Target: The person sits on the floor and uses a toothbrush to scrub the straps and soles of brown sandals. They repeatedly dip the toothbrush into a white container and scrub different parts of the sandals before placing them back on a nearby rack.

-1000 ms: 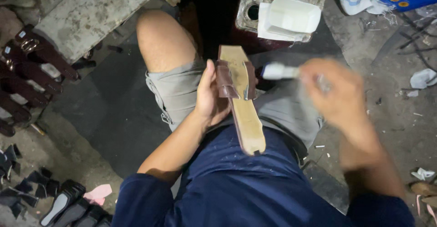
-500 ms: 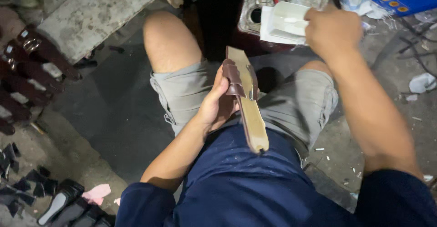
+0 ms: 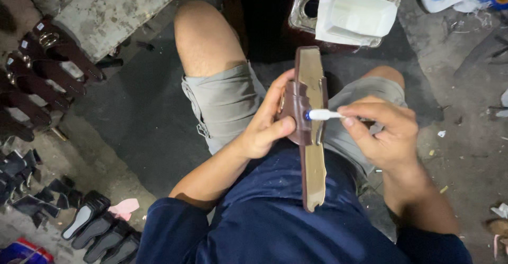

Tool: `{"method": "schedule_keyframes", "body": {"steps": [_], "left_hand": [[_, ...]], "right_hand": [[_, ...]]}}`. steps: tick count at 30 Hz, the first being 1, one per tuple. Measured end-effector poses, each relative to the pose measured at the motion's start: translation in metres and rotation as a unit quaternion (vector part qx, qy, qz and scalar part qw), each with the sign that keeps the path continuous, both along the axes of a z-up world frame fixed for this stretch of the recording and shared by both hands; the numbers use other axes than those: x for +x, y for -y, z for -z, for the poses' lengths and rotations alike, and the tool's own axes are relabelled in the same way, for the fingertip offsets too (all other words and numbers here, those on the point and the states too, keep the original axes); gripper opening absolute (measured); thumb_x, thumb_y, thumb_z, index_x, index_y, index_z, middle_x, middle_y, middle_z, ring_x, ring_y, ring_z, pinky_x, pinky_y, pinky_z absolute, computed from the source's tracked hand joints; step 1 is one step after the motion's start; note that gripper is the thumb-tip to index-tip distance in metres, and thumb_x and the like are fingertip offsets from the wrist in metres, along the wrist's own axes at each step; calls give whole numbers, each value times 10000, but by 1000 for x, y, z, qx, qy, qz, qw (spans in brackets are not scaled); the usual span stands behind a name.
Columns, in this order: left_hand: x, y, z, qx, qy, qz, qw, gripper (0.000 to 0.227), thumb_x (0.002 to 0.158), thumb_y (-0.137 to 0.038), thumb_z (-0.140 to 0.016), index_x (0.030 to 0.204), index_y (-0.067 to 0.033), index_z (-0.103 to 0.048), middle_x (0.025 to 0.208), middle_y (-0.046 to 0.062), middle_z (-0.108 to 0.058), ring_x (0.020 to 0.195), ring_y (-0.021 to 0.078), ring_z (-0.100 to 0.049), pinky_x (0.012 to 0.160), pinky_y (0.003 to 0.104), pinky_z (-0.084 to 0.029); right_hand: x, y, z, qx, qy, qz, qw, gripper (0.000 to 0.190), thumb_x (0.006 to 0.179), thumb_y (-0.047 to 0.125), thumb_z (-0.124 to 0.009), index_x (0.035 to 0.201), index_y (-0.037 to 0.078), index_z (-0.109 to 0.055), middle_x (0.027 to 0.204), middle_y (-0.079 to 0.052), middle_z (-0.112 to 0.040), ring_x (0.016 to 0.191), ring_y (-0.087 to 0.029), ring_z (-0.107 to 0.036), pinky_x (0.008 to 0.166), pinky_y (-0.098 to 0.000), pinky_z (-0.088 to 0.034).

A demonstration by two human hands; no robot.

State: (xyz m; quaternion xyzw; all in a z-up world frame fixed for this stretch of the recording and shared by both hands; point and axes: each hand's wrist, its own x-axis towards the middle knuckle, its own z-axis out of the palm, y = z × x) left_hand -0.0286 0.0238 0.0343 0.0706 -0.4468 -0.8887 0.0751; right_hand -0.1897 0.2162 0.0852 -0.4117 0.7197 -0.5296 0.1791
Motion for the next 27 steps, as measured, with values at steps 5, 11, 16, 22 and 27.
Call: {"method": "schedule_keyframes", "body": {"steps": [5,11,16,22,27], "left_hand": [[3,-2,-9,-24,5,29,999,966,1009,-433,-707,1693,-37,-153,1485,107,-463,1400,192,-460,1228,347,-344],[4,-1,-13,-7,12,-2,1000,967,1016,-424,-696,1692,-46,-117,1454,108,-481,1353,193,-501,1197,347,-383],[9,0,-16,-65,5,31,997,942,1022,-395,-706,1695,-43,-148,1483,113,-468,1374,187,-484,1214,339,-370],[12,-1,-25,-89,-10,52,995,911,1024,-372,-721,1660,-36,-161,1516,119,-462,1398,188,-478,1223,336,-373],[15,1,-30,-125,-10,48,991,940,1016,-358,-749,1684,-37,-172,1515,119,-462,1390,183,-483,1209,330,-382]], "right_hand": [[1,6,-7,-5,-90,23,996,165,963,-87,-750,1105,-14,-706,1022,-141,-734,745,-136,-667,656,-239,-513],[-3,3,-24,-1,-154,-49,987,181,840,-30,-788,998,33,-728,909,-112,-717,772,-189,-693,613,-265,-499],[-3,2,-34,37,-166,-38,985,156,895,-33,-761,1039,25,-739,904,-102,-730,721,-178,-705,620,-266,-514],[-1,9,-41,30,-129,9,991,145,902,-49,-730,1040,-14,-707,912,-143,-727,736,-194,-696,654,-295,-525],[-2,7,-39,-9,-114,-17,993,141,911,-35,-736,1040,2,-690,940,-151,-721,823,-222,-721,700,-279,-551]]}}
